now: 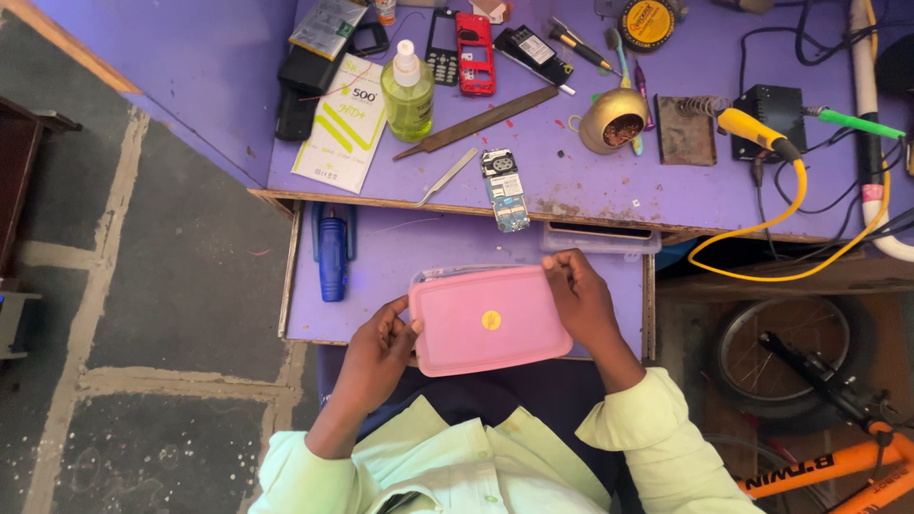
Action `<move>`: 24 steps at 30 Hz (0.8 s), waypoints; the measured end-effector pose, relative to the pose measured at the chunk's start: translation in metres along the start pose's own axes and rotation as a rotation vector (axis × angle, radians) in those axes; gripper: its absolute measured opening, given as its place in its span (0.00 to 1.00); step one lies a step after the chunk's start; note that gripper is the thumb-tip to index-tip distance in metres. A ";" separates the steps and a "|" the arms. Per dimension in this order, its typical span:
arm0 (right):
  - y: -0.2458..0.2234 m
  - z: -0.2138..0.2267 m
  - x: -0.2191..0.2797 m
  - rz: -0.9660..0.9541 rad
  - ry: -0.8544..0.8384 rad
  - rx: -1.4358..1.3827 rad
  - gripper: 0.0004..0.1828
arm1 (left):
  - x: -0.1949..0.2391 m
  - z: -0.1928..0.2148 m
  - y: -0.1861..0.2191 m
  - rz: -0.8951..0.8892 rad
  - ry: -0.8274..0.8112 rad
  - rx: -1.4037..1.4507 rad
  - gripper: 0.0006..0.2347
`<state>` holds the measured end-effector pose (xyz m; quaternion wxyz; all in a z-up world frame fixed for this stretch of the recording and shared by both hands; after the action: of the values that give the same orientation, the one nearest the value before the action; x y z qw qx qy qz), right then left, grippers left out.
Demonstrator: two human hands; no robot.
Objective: The person uses a soldering iron to work on a small circuit board, then opens a pink parts box to retrieve a small component. They use tweezers to handle the component and return to soldering the circuit board on a purple workbench.
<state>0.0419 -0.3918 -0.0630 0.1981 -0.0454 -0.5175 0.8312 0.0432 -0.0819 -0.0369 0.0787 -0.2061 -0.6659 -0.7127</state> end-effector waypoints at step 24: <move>-0.002 0.040 0.065 -0.004 -0.095 -0.428 0.21 | 0.014 0.028 0.012 0.048 -0.215 0.302 0.16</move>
<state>-0.0280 -0.4006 -0.0339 0.1609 -0.0465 -0.6910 0.7032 0.0401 -0.0530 -0.0194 0.0542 -0.2826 -0.7647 -0.5766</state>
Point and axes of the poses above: each hand's wrist, its own x-axis away from the middle knuckle, its own z-axis out of the back of the hand, y = z × x, the point moved 2 cm from there along -x, towards the middle knuckle, and after that the axes turned 6 degrees about y, right-handed, at the moved point
